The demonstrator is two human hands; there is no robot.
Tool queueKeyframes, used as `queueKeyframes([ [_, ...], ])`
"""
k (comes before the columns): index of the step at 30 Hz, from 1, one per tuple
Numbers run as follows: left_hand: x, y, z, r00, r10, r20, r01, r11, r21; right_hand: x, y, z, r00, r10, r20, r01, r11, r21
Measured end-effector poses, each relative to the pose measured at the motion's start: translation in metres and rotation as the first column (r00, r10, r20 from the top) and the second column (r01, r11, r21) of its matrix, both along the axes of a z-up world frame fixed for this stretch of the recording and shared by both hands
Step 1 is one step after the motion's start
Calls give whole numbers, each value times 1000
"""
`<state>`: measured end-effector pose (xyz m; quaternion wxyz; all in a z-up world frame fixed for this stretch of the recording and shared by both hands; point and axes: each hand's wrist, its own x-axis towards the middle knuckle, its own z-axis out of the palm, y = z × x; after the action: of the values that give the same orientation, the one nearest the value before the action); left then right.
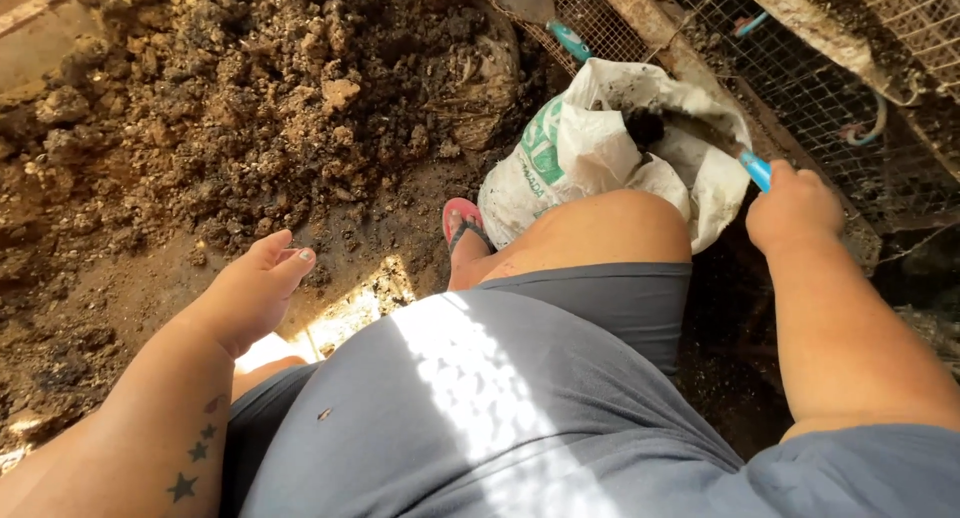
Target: The person scoops soil from a pile inside a wire-mesh enclosure using a small hand trowel and transfers it into a white sack. The person repeats this action multiple times while sitting on the ground.
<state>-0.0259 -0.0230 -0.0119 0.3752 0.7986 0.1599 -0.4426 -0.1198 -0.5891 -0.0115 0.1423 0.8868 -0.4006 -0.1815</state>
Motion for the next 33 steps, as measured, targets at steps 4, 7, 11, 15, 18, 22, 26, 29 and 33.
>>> queueKeyframes([
  [4,-2,1,2,1000,1,1,-1,1000,0,-2,1,6,939,-39,342,15,997,72],
  [7,-1,0,8,1000,0,4,0,1000,-3,9,12,8,848,-148,508,27,971,236],
  [11,-1,1,7,1000,-8,6,8,1000,-4,38,42,-2,733,-367,572,-33,822,569],
  [15,-17,-2,28,984,-11,176,21,998,-54,74,36,-55,744,-230,628,-252,773,582],
  [18,-16,1,22,982,-11,186,22,998,-62,106,49,-77,827,-166,537,-180,826,533],
  [22,-18,1,30,983,1,185,13,997,-73,125,45,-92,859,-148,489,-124,868,480],
  [26,-14,6,26,982,-11,188,24,997,-68,139,45,-55,873,-32,486,-166,919,359],
  [29,-12,8,20,982,-32,187,42,998,-52,155,27,-37,851,118,511,-278,928,247],
  [33,-11,6,25,983,-22,185,36,997,-70,175,31,-24,767,161,621,-381,893,240],
])
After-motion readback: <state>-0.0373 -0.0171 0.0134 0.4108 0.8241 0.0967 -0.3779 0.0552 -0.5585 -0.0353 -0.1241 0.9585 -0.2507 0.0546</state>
